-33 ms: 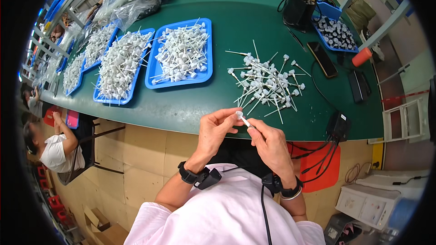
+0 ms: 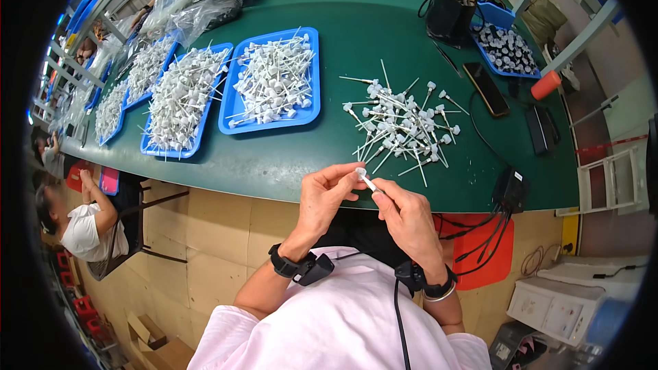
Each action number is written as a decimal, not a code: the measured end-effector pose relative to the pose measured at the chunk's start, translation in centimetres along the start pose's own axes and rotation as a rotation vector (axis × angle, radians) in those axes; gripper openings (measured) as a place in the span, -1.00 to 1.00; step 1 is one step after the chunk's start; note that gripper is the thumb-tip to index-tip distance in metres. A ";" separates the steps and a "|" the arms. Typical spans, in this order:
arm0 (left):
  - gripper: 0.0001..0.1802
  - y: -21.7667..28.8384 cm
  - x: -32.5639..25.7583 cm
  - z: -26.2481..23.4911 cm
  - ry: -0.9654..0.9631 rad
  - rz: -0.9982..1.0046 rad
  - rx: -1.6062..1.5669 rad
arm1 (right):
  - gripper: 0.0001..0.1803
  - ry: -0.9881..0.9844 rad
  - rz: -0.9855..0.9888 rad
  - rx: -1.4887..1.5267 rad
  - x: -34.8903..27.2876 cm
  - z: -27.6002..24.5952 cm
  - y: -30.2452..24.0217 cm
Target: Assembling small electronic components with wires at a workbench.
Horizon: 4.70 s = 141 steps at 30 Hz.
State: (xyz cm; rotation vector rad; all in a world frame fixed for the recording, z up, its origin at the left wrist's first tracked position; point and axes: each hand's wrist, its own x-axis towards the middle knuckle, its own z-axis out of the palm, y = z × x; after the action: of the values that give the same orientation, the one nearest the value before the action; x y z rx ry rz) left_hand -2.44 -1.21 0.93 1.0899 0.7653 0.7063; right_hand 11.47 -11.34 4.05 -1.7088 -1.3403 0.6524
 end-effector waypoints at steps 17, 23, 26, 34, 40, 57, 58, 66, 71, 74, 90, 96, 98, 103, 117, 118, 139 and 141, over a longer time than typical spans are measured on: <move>-0.76 -0.5 0.1 0.0 0.039 0.070 0.060 | -0.80 0.094 -0.186 -0.522 0.3 0.1 -1.5; -0.75 -0.3 0.0 0.2 0.045 0.053 0.085 | -0.81 0.108 -0.208 -0.547 0.4 0.0 -1.3; -0.75 -0.2 0.0 0.2 0.042 0.039 0.093 | -0.76 0.092 -0.210 -0.564 0.4 0.0 -1.3; -0.75 0.0 -0.1 0.4 0.038 0.018 0.085 | -0.71 0.126 -0.221 -0.549 0.4 0.0 -0.8; -0.76 -0.2 -0.1 0.3 0.031 0.015 0.087 | -0.71 0.117 -0.218 -0.536 0.3 0.0 -0.7; -0.81 -0.8 -0.4 1.0 0.133 0.158 0.283 | -0.67 0.102 -0.223 -0.886 0.2 0.7 -2.6; -0.81 -0.9 -0.5 1.0 0.141 0.169 0.296 | -0.70 0.093 -0.237 -0.922 0.3 0.6 -2.8; -0.82 -1.4 -0.6 0.9 0.162 0.197 0.397 | -0.72 -0.095 -0.211 -0.970 0.8 0.2 -3.3; -0.74 -0.5 -0.1 0.4 0.073 0.048 0.123 | -0.71 -0.011 -0.238 -0.759 1.3 -1.3 -2.8; -0.65 0.7 0.1 -0.2 -0.013 -0.068 0.016 | -0.72 0.123 -0.198 -0.618 0.8 -2.7 -2.6; -0.68 1.4 0.5 -0.9 -0.006 -0.132 -0.076 | -0.70 0.107 -0.141 -0.531 0.2 -1.0 -0.7; -0.70 1.3 0.7 -1.0 0.025 -0.141 -0.077 | -0.69 0.095 -0.130 -0.524 0.1 -0.8 -0.5; -0.70 1.4 0.7 -0.9 0.027 -0.134 -0.073 | -0.69 0.091 -0.125 -0.520 0.0 -0.8 -0.5; -0.76 1.2 0.8 -0.9 0.039 -0.106 -0.058 | -0.69 0.080 -0.112 -0.502 0.0 -0.6 -0.4; -0.73 8.1 8.8 -9.5 0.444 0.540 0.928 | -0.68 0.126 -0.074 -0.431 -1.4 -1.7 0.8; -0.72 8.8 9.4 -9.8 0.489 0.617 1.185 | -0.68 0.133 -0.066 -0.426 -1.5 -1.8 0.9; -0.88 5.2 8.9 -2.4 0.249 0.710 1.187 | -0.71 0.212 -0.018 -0.296 -2.4 -3.3 1.6; -0.87 5.7 6.2 -2.3 0.189 0.609 0.983 | -0.69 0.225 -0.019 -0.283 -2.0 -3.5 1.6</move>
State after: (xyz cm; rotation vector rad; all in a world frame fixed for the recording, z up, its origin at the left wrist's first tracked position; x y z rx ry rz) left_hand -1.61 6.69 4.55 2.2315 0.9807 0.9769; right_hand 14.54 -14.41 4.28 -1.9263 -1.3331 0.2569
